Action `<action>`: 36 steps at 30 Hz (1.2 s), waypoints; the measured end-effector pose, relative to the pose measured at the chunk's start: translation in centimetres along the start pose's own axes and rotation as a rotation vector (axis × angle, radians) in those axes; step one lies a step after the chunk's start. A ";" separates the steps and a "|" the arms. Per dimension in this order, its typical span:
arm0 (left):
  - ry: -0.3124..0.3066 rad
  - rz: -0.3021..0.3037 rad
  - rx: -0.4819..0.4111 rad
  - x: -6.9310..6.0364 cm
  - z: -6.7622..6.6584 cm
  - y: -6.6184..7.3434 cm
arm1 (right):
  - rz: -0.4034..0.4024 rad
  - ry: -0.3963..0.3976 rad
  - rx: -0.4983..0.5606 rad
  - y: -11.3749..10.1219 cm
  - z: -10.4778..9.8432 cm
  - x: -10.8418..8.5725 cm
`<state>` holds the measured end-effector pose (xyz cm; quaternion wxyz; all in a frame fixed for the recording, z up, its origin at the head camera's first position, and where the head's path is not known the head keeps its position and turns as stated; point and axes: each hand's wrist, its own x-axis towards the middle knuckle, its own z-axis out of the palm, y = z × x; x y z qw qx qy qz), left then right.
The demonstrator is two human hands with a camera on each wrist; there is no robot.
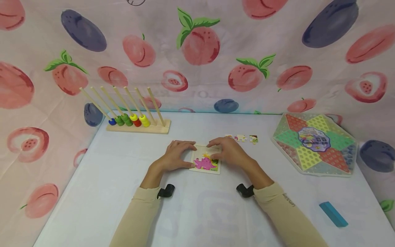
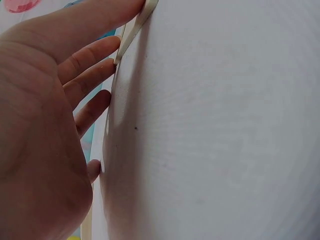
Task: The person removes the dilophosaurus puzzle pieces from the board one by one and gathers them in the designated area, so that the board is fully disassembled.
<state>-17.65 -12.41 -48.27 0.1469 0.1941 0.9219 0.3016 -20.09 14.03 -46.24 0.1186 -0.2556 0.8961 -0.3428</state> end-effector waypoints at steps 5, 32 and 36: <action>0.009 -0.002 -0.009 -0.1 0.1 0.1 | -0.042 -0.056 0.016 -0.2 0.6 0.2; 0.025 0.005 -0.016 0.0 0.2 -0.1 | 0.033 -0.082 -0.022 -1.2 2.3 0.0; 0.031 0.012 -0.031 -0.1 0.2 0.0 | 0.063 -0.087 -0.010 -1.5 2.3 0.1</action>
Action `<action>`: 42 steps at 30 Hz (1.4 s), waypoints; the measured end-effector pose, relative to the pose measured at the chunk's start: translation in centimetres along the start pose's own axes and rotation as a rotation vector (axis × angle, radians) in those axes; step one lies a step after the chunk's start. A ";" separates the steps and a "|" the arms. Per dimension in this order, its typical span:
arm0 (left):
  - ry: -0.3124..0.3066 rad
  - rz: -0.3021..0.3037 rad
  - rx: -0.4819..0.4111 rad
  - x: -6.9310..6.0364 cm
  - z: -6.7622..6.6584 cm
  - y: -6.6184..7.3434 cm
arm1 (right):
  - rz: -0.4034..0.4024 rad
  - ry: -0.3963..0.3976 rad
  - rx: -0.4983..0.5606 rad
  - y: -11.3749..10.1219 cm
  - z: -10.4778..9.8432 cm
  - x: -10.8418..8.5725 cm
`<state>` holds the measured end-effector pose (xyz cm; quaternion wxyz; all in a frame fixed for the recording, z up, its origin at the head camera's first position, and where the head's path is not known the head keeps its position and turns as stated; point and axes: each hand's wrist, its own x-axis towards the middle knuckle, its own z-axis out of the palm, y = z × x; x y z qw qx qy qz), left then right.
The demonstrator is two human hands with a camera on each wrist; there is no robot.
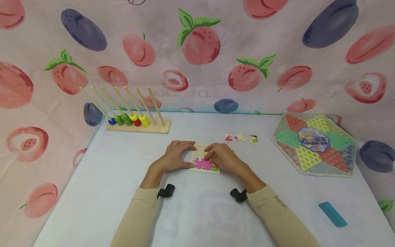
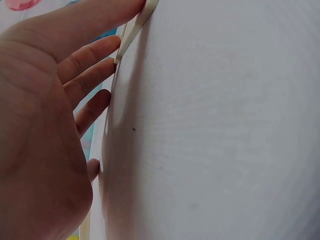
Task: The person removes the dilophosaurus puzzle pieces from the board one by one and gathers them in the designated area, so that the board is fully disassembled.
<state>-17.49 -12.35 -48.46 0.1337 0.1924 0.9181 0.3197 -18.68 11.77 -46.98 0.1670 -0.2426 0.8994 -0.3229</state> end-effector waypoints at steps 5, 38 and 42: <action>-0.002 0.002 0.001 0.0 0.0 0.1 | 0.002 0.002 -0.005 -0.1 0.0 -0.1; 0.001 -0.003 0.003 -0.1 -0.2 0.1 | -0.002 0.079 0.102 0.6 -0.9 -0.4; -0.001 -0.001 -0.003 0.0 -0.1 0.0 | -0.026 0.062 0.130 1.0 -1.3 -0.6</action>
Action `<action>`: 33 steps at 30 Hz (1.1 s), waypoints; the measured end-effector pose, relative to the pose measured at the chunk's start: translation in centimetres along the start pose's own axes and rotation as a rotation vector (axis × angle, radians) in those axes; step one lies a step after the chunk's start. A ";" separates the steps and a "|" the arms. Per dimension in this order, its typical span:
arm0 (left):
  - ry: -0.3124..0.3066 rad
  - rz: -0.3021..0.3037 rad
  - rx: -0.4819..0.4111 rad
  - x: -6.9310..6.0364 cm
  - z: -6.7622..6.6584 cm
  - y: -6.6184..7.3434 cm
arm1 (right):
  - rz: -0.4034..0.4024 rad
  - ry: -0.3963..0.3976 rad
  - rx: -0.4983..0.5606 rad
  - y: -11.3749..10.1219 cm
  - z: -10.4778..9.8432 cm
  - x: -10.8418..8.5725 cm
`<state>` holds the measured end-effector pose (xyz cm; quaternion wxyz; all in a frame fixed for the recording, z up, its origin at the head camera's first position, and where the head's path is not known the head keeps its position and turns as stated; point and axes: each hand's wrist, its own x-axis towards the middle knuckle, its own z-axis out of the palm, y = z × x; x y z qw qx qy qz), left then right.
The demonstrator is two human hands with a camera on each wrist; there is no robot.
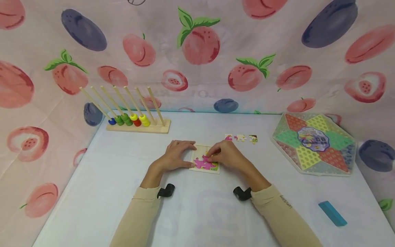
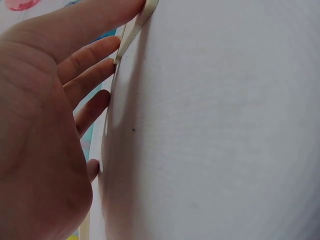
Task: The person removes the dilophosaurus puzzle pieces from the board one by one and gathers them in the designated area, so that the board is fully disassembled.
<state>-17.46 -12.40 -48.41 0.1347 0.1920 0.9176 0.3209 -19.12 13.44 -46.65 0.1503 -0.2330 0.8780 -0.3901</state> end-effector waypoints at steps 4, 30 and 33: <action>-0.005 0.000 0.000 0.0 0.0 -0.1 | 0.015 0.018 0.013 -0.2 -1.1 -0.4; -0.013 -0.001 -0.008 -0.1 -0.2 0.2 | 0.112 0.103 0.031 1.5 -9.5 -4.0; -0.017 -0.002 -0.016 -0.2 -0.3 0.3 | 0.153 0.107 0.043 2.1 -9.3 -4.3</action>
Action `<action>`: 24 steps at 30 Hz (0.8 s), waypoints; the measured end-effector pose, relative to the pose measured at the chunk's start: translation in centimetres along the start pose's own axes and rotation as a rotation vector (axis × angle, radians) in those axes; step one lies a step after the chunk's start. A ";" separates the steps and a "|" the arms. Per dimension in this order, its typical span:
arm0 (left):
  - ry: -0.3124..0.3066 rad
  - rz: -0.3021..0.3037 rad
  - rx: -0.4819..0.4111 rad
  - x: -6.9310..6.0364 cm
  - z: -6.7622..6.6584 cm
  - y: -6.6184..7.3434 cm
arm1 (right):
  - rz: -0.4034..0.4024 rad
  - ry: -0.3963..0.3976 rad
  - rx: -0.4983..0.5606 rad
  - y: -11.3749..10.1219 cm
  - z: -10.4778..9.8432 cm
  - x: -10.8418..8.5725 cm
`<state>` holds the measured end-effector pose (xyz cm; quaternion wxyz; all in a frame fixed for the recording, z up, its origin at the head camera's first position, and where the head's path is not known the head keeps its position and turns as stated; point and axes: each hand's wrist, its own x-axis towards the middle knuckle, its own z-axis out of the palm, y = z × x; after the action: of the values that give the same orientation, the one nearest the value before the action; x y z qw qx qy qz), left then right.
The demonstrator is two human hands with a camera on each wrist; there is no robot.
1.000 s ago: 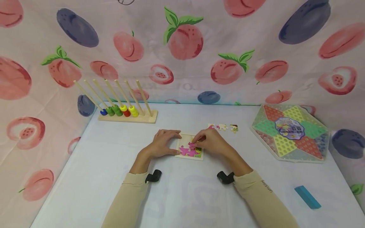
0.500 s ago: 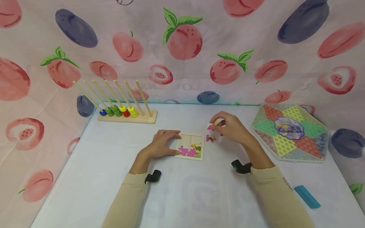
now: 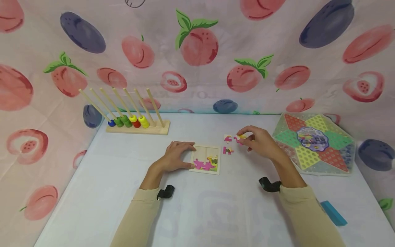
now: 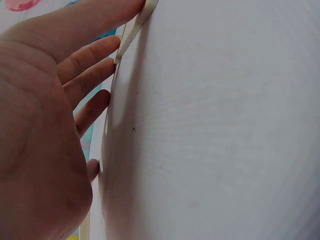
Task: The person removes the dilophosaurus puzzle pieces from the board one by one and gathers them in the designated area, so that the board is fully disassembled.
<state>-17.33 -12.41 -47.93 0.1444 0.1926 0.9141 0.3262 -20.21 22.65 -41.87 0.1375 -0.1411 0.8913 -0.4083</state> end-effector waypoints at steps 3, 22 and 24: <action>0.004 -0.001 0.003 0.0 0.0 0.0 | 0.052 0.008 -0.001 0.7 0.3 -0.1; 0.016 -0.001 0.034 0.1 0.3 -0.2 | 0.204 0.033 -0.084 3.8 3.5 0.6; 0.017 -0.003 0.033 0.1 0.3 -0.1 | 0.214 0.040 -0.092 3.8 3.6 0.7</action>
<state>-17.36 -12.30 -48.25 0.1339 0.1910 0.9208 0.3126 -20.05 22.29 -47.09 0.1560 -0.0434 0.9216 -0.3527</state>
